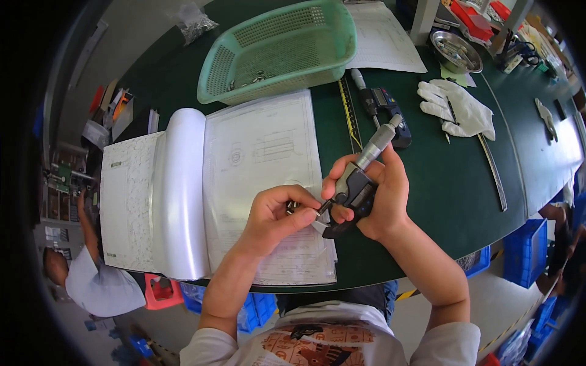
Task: The recorder is inspecting small metal components by measuring them with a digital micrometer and comparing the results against technical specifications in a binder.
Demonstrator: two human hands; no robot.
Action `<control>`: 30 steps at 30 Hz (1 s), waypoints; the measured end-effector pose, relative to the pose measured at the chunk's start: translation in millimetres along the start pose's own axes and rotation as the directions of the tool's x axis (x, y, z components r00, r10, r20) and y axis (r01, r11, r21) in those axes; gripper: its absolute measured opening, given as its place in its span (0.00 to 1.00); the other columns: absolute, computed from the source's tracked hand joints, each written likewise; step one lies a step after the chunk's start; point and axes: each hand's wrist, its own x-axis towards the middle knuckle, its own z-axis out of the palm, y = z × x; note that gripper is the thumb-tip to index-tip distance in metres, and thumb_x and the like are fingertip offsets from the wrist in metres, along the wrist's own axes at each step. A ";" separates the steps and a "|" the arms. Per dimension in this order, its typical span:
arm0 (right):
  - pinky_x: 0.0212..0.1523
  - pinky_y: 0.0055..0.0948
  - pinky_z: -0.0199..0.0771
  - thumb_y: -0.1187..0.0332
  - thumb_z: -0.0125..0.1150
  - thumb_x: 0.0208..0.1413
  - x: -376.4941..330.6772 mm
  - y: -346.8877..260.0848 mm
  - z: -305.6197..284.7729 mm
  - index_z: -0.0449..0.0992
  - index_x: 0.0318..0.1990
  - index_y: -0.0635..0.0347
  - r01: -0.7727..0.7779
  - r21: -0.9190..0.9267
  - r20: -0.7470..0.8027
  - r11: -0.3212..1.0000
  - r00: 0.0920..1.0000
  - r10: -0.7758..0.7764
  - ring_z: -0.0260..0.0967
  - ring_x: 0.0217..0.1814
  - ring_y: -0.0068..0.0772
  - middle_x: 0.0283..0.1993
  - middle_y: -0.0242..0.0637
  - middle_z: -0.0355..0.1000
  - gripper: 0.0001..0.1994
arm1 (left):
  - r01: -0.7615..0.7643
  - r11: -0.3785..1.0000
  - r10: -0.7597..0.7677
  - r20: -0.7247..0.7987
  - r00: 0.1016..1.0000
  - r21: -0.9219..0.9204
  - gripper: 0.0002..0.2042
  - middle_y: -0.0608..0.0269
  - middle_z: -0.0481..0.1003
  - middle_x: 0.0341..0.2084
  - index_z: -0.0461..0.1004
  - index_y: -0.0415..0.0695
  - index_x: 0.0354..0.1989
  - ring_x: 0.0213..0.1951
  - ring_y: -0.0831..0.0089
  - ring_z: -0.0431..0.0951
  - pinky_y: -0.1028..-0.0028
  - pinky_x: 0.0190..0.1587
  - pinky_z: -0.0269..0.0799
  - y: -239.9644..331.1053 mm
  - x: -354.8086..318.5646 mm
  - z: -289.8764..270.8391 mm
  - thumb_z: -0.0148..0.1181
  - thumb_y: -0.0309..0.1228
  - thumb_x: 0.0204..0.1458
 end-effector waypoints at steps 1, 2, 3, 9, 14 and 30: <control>0.13 0.25 0.58 0.37 0.24 0.47 -0.6 -0.9 1.8 0.65 0.26 0.62 0.001 -0.009 0.001 1.000 1.000 -0.001 0.55 0.12 0.32 0.22 0.47 0.66 0.34 | -0.002 1.000 0.002 -0.004 1.000 -0.001 0.06 0.70 0.68 0.21 0.71 0.35 0.31 0.20 0.90 0.62 0.89 0.22 0.56 0.2 -0.5 0.0 0.56 0.22 0.44; 0.13 0.25 0.58 0.37 0.23 0.47 -0.7 -1.2 2.9 0.65 0.26 0.63 0.003 -0.017 0.002 1.000 1.000 -0.003 0.55 0.12 0.32 0.23 0.47 0.66 0.35 | 0.004 1.000 -0.004 -0.007 1.000 0.001 0.06 0.70 0.68 0.20 0.70 0.35 0.31 0.20 0.90 0.62 0.89 0.22 0.56 0.5 -1.1 0.0 0.56 0.22 0.44; 0.13 0.25 0.58 0.37 0.23 0.47 -0.8 -1.5 2.9 0.65 0.26 0.63 0.002 -0.019 0.002 1.000 1.000 -0.002 0.55 0.12 0.32 0.23 0.47 0.66 0.35 | 0.011 1.000 -0.011 -0.007 1.000 0.001 0.06 0.71 0.68 0.20 0.70 0.34 0.31 0.20 0.91 0.61 0.89 0.22 0.56 0.5 -0.9 0.4 0.56 0.22 0.44; 0.14 0.25 0.59 0.34 0.24 0.45 -1.0 -2.4 -0.5 0.65 0.27 0.64 0.015 0.004 0.019 1.000 1.000 -0.015 0.56 0.12 0.32 0.23 0.47 0.66 0.36 | 0.018 0.999 -0.017 -0.024 1.000 0.037 0.05 0.70 0.68 0.21 0.71 0.35 0.30 0.21 0.90 0.62 0.88 0.23 0.56 2.2 0.4 2.7 0.56 0.22 0.44; 0.15 0.25 0.60 0.37 0.24 0.46 0.6 -2.5 -0.6 0.66 0.28 0.64 0.005 0.002 0.051 1.000 0.999 -0.005 0.56 0.12 0.31 0.23 0.46 0.67 0.35 | -0.025 0.998 0.026 -0.006 1.000 0.057 0.05 0.68 0.69 0.23 0.72 0.36 0.29 0.23 0.87 0.63 0.86 0.26 0.58 2.5 0.6 -1.0 0.57 0.21 0.43; 0.13 0.23 0.58 0.36 0.26 0.46 -1.1 -3.6 2.5 0.67 0.28 0.62 -0.007 -0.069 0.006 0.998 1.000 0.007 0.56 0.12 0.29 0.24 0.46 0.67 0.35 | -0.042 0.996 0.043 -0.003 0.999 0.079 0.05 0.66 0.69 0.26 0.71 0.35 0.29 0.27 0.84 0.65 0.85 0.30 0.60 4.0 1.0 0.8 0.56 0.20 0.42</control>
